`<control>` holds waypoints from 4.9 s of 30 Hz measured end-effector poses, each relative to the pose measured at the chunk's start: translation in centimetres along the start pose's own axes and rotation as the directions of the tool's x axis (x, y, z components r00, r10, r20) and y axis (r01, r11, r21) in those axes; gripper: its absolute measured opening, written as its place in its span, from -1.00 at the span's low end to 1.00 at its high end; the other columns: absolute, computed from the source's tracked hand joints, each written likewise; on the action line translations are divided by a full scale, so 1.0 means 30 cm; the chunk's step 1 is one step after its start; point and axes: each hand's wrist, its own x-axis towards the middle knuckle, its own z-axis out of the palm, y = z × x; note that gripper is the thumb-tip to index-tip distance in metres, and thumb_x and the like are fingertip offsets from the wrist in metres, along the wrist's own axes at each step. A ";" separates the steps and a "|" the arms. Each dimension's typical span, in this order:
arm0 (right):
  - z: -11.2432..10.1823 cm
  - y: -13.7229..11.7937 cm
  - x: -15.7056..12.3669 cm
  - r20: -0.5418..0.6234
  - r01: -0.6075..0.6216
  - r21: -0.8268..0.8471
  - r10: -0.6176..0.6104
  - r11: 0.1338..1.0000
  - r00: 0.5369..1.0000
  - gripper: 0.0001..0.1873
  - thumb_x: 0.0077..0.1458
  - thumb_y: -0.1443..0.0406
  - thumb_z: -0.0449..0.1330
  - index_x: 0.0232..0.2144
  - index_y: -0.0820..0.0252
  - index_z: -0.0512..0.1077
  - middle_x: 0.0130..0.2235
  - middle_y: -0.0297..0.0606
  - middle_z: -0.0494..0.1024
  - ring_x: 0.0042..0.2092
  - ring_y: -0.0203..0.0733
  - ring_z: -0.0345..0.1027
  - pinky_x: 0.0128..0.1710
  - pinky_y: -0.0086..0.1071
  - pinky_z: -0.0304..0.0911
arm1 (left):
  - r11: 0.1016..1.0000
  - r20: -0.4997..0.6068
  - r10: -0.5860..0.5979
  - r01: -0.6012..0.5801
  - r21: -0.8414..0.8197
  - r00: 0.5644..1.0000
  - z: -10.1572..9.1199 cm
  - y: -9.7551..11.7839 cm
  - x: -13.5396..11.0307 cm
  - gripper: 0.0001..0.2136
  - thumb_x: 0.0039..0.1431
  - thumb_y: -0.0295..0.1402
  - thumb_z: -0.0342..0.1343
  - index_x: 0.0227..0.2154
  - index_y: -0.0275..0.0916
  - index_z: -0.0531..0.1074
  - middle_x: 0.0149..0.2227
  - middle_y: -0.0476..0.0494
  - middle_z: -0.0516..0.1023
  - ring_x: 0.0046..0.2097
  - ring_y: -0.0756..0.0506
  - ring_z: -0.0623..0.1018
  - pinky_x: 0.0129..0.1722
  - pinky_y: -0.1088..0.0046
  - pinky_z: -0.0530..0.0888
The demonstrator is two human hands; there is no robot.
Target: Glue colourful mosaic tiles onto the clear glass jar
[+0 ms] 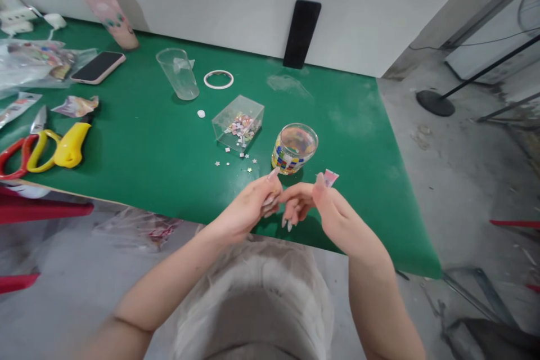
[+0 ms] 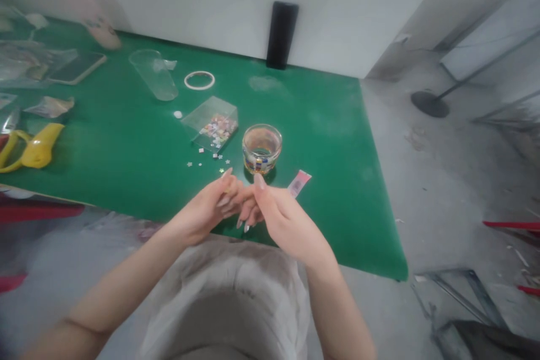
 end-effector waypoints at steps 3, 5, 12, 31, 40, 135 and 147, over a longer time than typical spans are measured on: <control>-0.039 -0.011 -0.031 -0.193 -0.068 -0.139 0.040 0.988 0.980 -0.33 0.17 -0.15 -0.22 -0.50 0.17 0.42 -0.64 -0.34 0.41 -0.56 -0.31 0.31 -0.49 -0.43 0.22 | 0.912 0.152 -0.137 0.185 -0.366 0.979 0.034 0.017 -0.017 -0.53 0.28 -0.05 -0.21 -0.65 -0.23 -0.02 -0.59 0.09 -0.05 -0.56 0.06 0.01 -0.55 0.50 0.10; -0.077 0.001 -0.040 -0.369 -0.175 -0.329 0.044 0.928 0.928 -0.39 0.16 -0.14 -0.14 -0.59 0.16 0.36 -0.71 -0.39 0.31 -0.63 -0.32 0.21 -0.54 -0.43 0.13 | 0.819 0.218 -0.154 0.248 -0.517 0.964 0.052 0.028 -0.030 -0.53 0.28 -0.06 -0.16 -0.65 -0.25 -0.01 -0.59 0.09 -0.08 -0.56 0.07 -0.02 -0.55 0.53 0.08; -0.177 0.136 0.006 -0.590 -0.593 -0.705 0.143 0.388 0.795 -0.43 0.11 -0.10 -0.03 -0.73 0.14 0.26 -0.62 -0.23 0.42 -0.56 -0.20 0.22 -0.54 -0.38 -0.03 | 0.643 0.271 -0.171 0.316 -0.698 0.947 0.098 0.033 -0.056 -0.54 0.27 -0.13 -0.09 -0.67 -0.27 0.06 -0.60 0.09 -0.05 -0.55 0.08 -0.01 -0.54 0.56 0.09; -0.143 0.188 0.047 -0.308 -0.295 -0.190 0.228 0.936 0.924 -0.60 -0.01 0.01 0.21 -0.59 0.22 0.40 -0.72 -0.40 0.38 -0.75 -0.44 0.15 -0.76 -0.56 0.06 | 0.689 0.190 -0.191 0.270 -0.673 0.963 0.116 0.026 -0.055 -0.60 0.29 -0.14 -0.11 -0.60 -0.28 0.12 -0.60 0.12 0.01 -0.60 0.12 -0.04 -0.59 0.57 -0.01; -0.082 0.077 -0.029 -0.242 0.125 0.483 -0.005 0.866 0.970 -0.66 -0.15 0.05 0.36 -0.59 0.21 0.47 -0.75 -0.42 0.37 -0.80 -0.43 0.12 -0.86 -0.58 0.04 | 0.700 0.199 -0.195 0.278 -0.657 0.960 0.106 0.036 -0.074 -0.60 0.28 -0.13 -0.10 -0.59 -0.29 0.15 -0.60 0.14 0.01 -0.64 0.15 -0.08 -0.62 0.59 -0.03; 0.097 -0.032 -0.032 -0.537 0.414 0.240 -0.236 0.878 0.810 -0.74 0.06 0.39 0.25 -0.58 0.16 0.27 -0.69 -0.54 0.31 -0.66 -0.48 0.13 -0.65 -0.53 0.02 | 0.752 0.157 -0.094 0.173 -0.636 0.983 0.155 0.058 -0.103 -0.67 0.29 -0.21 -0.12 -0.54 -0.29 0.20 -0.63 0.16 0.06 -0.66 0.19 -0.04 -0.66 0.68 0.02; 0.066 -0.052 -0.028 -0.414 0.275 0.306 -0.133 0.911 0.900 -0.54 0.16 -0.09 -0.03 -0.25 0.08 0.45 -0.63 -0.41 0.36 -0.65 -0.39 0.17 -0.71 -0.52 0.07 | 0.710 0.071 -0.104 0.124 -0.694 0.992 0.100 0.059 -0.100 -0.59 0.25 -0.10 -0.07 -0.58 -0.29 0.16 -0.60 0.14 0.07 -0.65 0.18 -0.07 -0.67 0.63 -0.03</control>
